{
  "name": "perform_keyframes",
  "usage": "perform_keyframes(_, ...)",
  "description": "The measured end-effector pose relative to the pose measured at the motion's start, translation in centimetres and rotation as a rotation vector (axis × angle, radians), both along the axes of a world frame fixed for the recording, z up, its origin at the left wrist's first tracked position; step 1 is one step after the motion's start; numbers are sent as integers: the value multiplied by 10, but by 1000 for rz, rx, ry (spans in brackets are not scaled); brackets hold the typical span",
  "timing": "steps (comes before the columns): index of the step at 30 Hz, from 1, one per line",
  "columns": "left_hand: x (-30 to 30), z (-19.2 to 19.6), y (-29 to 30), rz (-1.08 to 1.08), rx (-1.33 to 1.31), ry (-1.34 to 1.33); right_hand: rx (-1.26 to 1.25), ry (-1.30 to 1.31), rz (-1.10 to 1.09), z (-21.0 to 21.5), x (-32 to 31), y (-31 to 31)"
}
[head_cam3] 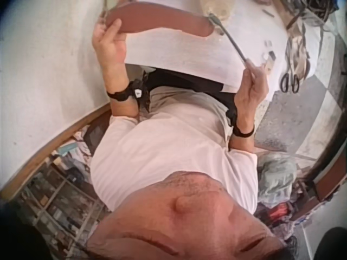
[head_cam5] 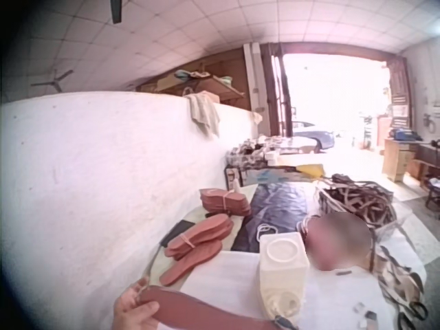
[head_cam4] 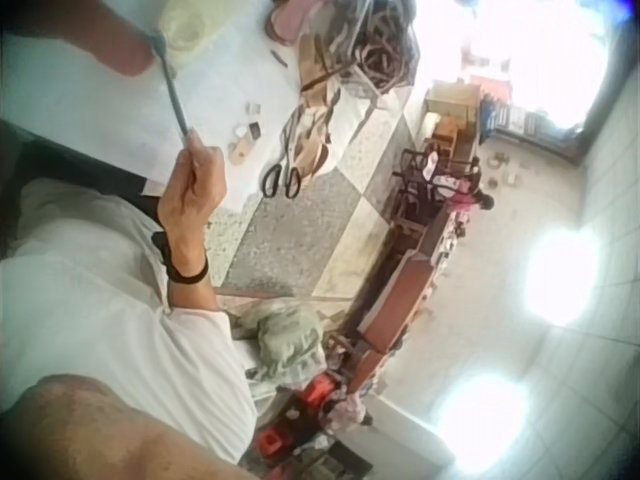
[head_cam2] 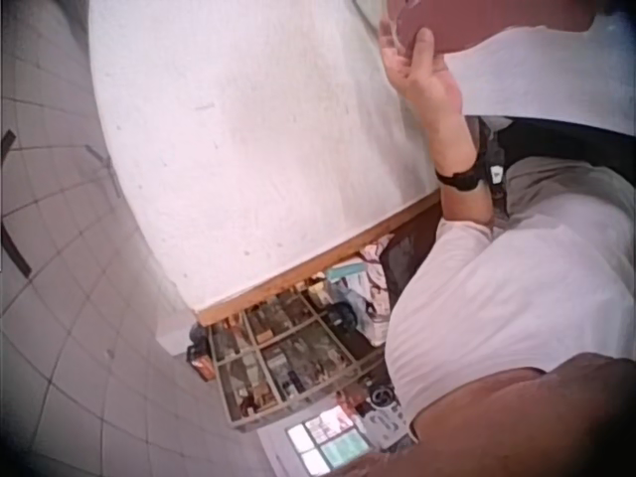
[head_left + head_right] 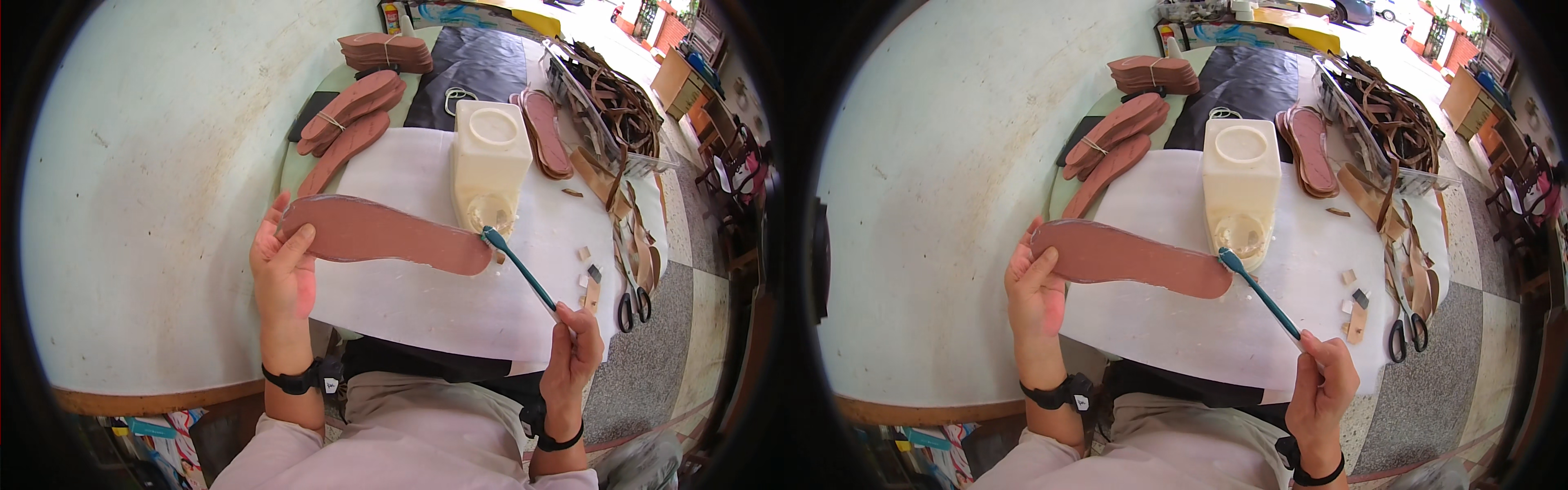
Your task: Applying glue and assembling layers of a shoe insole.
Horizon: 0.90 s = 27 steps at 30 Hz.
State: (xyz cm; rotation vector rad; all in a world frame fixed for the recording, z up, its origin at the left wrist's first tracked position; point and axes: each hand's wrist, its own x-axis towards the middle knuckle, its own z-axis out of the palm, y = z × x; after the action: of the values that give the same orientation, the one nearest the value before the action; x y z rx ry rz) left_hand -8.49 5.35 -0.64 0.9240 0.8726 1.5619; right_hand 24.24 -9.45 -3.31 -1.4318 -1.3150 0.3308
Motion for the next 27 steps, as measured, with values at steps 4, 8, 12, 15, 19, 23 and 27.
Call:
perform_keyframes(4,-4,-5,3,-49,-62,-93,42,-32,23,-3,0,-1)
perform_keyframes(8,-4,-8,8,-96,-143,-199,106,-44,43,-10,-1,0)
perform_keyframes(12,-3,-11,6,-115,-182,-228,86,-23,48,-12,-3,-3)
perform_keyframes(15,-3,-15,9,-117,-192,-266,98,0,50,-18,-5,-6)
perform_keyframes(19,-1,-15,8,-126,-194,-281,35,79,100,-25,-3,-17)
perform_keyframes(23,1,-18,8,-144,-204,-303,-3,151,110,-28,-4,-23)
perform_keyframes(27,12,-16,6,-118,-219,-320,129,24,82,-28,-11,-13)
